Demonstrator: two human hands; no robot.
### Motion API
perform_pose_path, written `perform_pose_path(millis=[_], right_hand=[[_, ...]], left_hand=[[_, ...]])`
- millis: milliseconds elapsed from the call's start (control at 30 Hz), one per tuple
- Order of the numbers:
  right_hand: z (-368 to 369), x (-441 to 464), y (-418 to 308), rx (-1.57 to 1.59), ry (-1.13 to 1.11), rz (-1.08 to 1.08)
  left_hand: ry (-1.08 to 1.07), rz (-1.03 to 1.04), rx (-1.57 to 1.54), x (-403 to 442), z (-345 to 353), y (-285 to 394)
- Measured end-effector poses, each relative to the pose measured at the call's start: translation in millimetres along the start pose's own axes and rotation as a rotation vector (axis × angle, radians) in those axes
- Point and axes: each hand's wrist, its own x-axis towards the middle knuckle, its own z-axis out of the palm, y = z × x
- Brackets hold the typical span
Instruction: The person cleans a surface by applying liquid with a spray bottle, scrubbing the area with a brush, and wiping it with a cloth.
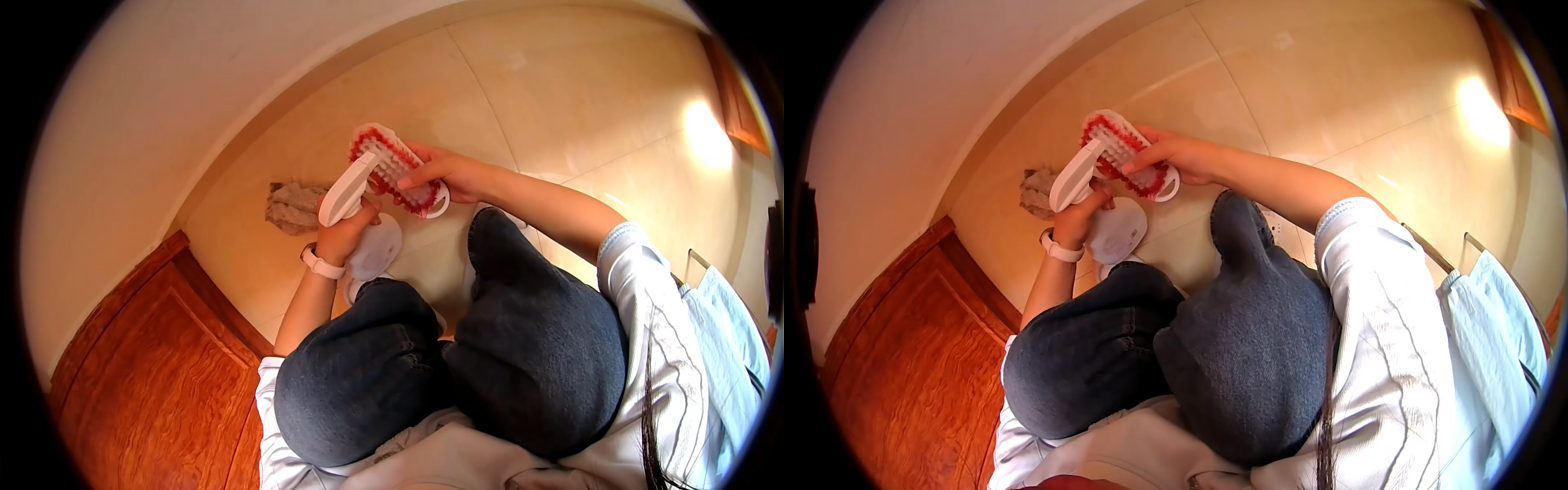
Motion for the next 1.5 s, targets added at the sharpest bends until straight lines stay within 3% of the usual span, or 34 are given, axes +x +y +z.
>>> perform_pose_path(millis=[133, 200, 233, 433, 567, 667, 733, 767, 833, 867, 933, 1067, 1133, 1200, 1267, 1333, 1400, 1433, 1500], right_hand=[[-4.5, -4.2, -2.1, -0.052, 0.021, -0.013], [-12.1, -4.6, -5.4, 0.286, -0.002, 0.142], [-12.3, -5.5, -6.7, 0.292, 0.0, 0.136], [-3.0, 4.4, -16.8, 0.199, 0.086, 0.213], [-7.0, 5.8, -11.5, 0.251, 0.08, 0.215], [-3.5, 11.5, -16.6, 0.076, 0.199, 0.075], [4.2, 16.1, -31.2, -1.118, 0.399, -0.47], [6.0, 23.7, -36.9, -1.118, 0.409, -0.476], [4.4, 47.5, -55.4, -1.704, 0.648, -0.7], [4.5, 63.4, -62.6, -1.703, 0.66, -0.699], [-5.8, 91.3, -72.0, -1.989, 0.67, -0.904], [-44.0, 99.2, -88.9, -2.025, 0.756, -0.92], [-53.5, 59.4, -90.9, -1.667, 1.178, -0.681], [-54.6, 65.2, -80.4, -1.547, 1.203, -0.6], [-36.2, 95.2, -59.8, -1.901, 0.916, -0.754], [-43.9, 103.1, -55.4, -2.568, 0.681, -0.93], [-58.0, 104.0, -62.8, -1.995, 0.623, -0.858], [-62.7, 94.5, -66.1, -1.98, 0.623, -0.865], [-78.4, 68.0, -77.1, -1.621, 1.118, -0.604]], left_hand=[[-0.007, 0.016, 0.048, -1.6, 2.7, 3.3], [0.044, 0.028, -0.038, -3.6, 5.4, 6.4], [0.046, 0.02, -0.072, -4.0, 5.4, 5.6], [0.188, 0.04, -0.045, -1.7, 7.0, -1.2], [0.176, 0.012, -0.046, 0.0, 8.6, 2.9], [0.116, 0.041, -0.049, 1.2, 10.5, 9.0], [0.15, 0.024, -0.041, 0.1, 11.5, 6.7], [0.14, 0.027, -0.038, -1.0, 10.5, 4.3], [0.135, 0.004, -0.1, 0.0, 9.0, 1.0], [0.126, 0.003, -0.097, 0.4, 7.6, 0.4], [0.102, -0.053, -0.137, 0.1, 6.1, -1.1], [0.063, -0.072, -0.151, 0.0, 5.7, 4.8], [0.03, -0.051, -0.113, -11.0, 11.0, -4.6], [-0.009, -0.084, -0.075, -10.7, 12.4, -8.3], [-0.023, -0.082, -0.08, -6.9, 13.5, -9.9], [-0.035, -0.086, -0.08, -3.5, 12.0, -9.2], [-0.043, -0.107, -0.066, -3.4, 8.3, -6.5], [-0.037, -0.111, -0.054, -7.3, 4.7, -5.2], [-0.028, -0.076, -0.043, -11.0, 3.8, -7.4]])
